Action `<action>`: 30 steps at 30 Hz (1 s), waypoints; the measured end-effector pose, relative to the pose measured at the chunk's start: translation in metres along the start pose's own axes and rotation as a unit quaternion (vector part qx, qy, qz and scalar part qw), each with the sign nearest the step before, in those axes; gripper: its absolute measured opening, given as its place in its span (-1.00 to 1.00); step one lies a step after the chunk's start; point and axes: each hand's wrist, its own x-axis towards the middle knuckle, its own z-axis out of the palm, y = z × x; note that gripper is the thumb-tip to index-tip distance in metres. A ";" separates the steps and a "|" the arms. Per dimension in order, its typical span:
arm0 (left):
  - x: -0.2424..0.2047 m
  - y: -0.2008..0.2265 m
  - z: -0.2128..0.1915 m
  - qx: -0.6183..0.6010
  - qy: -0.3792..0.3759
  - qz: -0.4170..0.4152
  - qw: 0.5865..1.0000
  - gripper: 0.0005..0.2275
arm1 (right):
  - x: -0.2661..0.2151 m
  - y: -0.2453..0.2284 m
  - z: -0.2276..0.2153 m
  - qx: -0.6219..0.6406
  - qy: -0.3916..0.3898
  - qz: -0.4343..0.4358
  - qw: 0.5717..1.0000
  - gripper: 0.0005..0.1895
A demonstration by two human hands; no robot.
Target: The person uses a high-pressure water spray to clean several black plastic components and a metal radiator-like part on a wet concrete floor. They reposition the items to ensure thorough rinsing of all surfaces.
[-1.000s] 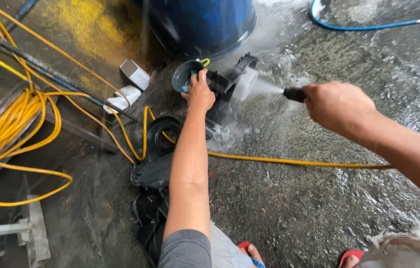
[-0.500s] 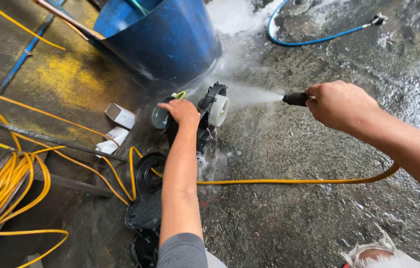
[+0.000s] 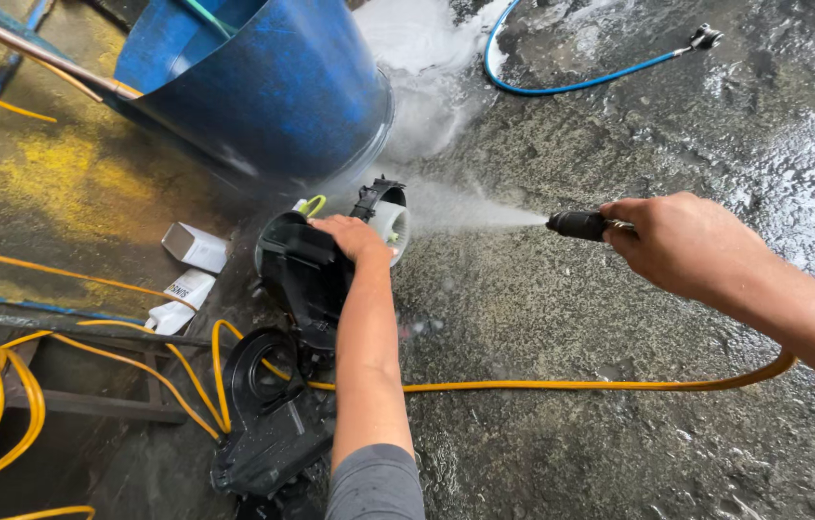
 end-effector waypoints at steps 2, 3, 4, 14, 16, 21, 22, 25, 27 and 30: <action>0.008 -0.002 0.019 -0.082 0.104 -0.024 0.991 0.05 | -0.003 -0.005 -0.001 0.011 0.003 -0.011 1.000 -0.58; 0.013 -0.002 0.028 -0.091 0.143 -0.015 0.985 -0.01 | -0.004 -0.009 -0.002 0.016 0.006 -0.014 1.000 -0.59; 0.017 -0.001 0.037 -0.100 0.182 -0.006 0.978 -0.07 | -0.004 -0.013 -0.003 0.022 0.008 -0.017 1.000 -0.59; 0.019 0.003 0.052 -0.220 0.135 0.023 0.966 -0.24 | 0.017 -0.064 0.005 0.001 0.030 -0.095 0.995 -0.63; 0.002 -0.002 0.047 -0.238 0.135 0.029 0.961 -0.28 | 0.018 -0.074 0.008 -0.006 0.032 -0.124 0.992 -0.67; -0.039 -0.009 0.046 -0.276 0.141 0.081 0.947 -0.35 | 0.016 -0.099 0.017 -0.023 -0.007 -0.141 0.990 -0.71; -0.045 -0.009 0.046 -0.281 0.138 0.086 0.946 -0.38 | 0.016 -0.104 0.018 -0.027 -0.017 -0.145 0.989 -0.72; -0.055 -0.007 0.046 -0.301 0.143 0.084 0.939 -0.42 | 0.019 -0.120 0.028 -0.015 -0.004 -0.151 0.988 -0.72; -0.056 -0.009 0.045 -0.314 0.143 0.082 0.935 -0.43 | 0.025 -0.128 0.036 -0.011 0.001 -0.156 0.988 -0.71; -0.055 -0.014 0.044 -0.326 0.127 0.086 0.933 -0.44 | 0.041 -0.133 0.046 -0.019 -0.006 -0.141 0.990 -0.69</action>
